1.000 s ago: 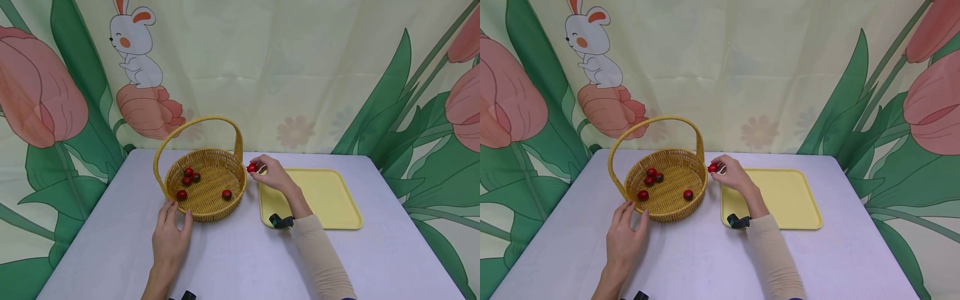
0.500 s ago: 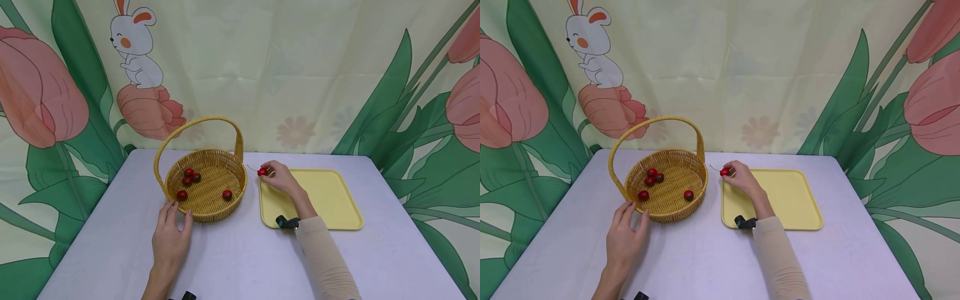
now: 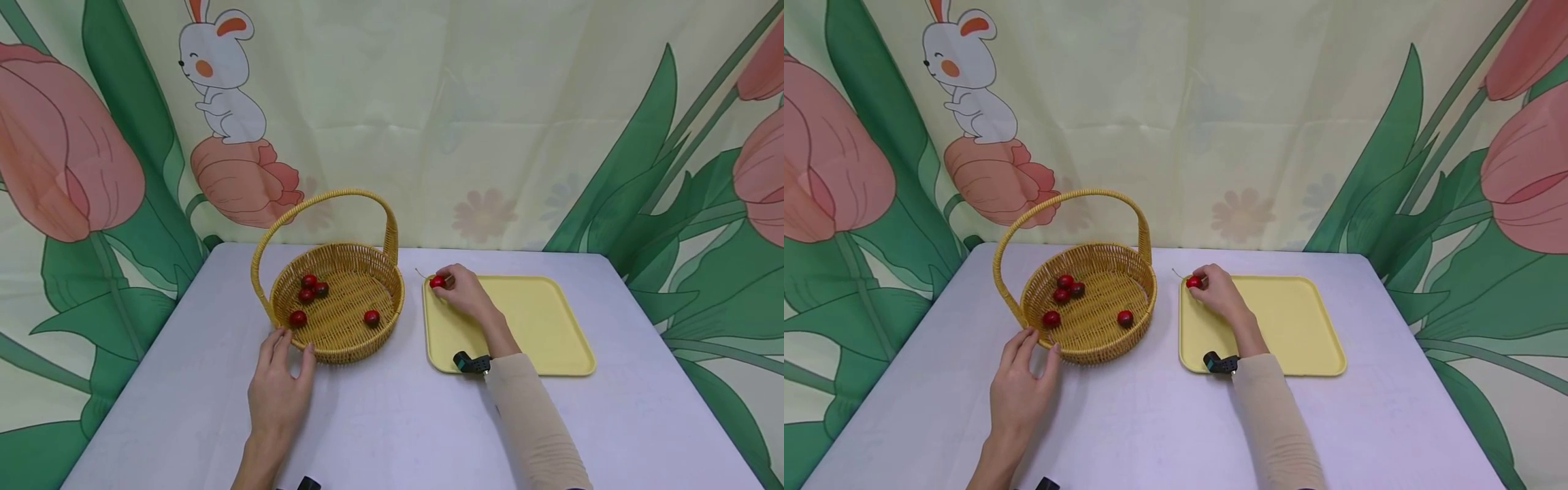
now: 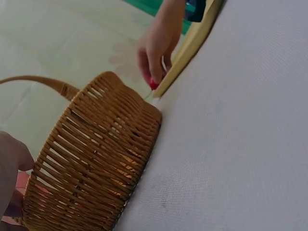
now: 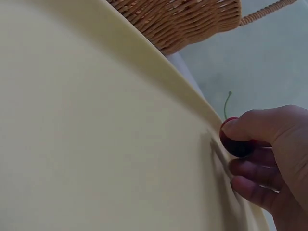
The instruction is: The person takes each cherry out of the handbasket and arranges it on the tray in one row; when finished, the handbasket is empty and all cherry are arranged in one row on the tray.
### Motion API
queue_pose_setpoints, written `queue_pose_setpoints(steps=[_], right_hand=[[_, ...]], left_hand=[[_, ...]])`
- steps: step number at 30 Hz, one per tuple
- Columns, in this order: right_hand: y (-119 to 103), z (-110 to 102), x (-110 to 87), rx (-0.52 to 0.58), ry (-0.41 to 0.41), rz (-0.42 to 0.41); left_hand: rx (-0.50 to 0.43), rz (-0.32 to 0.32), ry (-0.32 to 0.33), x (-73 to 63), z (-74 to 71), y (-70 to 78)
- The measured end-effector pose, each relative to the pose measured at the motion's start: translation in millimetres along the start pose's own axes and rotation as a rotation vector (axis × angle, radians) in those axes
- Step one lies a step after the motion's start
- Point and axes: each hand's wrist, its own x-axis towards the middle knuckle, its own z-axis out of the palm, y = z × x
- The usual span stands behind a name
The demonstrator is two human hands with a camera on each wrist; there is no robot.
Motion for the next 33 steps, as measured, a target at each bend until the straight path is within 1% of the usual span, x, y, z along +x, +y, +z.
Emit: queue_pose_setpoints(steps=[10, 19, 25, 33], right_hand=[[-1.6, 1.3, 3.0, -0.038, -0.019, 0.025], [-2.8, 0.4, 2.0, -0.043, -0.030, 0.032], [-8.3, -5.2, -1.8, -0.029, -0.003, 0.006], [-13.2, -13.2, -2.5, -0.022, 0.033, -0.028]], left_hand=[[-0.001, 0.000, 0.006, 0.4, 0.0, 0.0], [0.000, -0.018, -0.009, -0.1, -0.5, 1.2], [0.008, -0.022, -0.018, 0.5, -0.4, 1.7], [0.002, -0.020, -0.013, -0.4, 0.3, 0.6]])
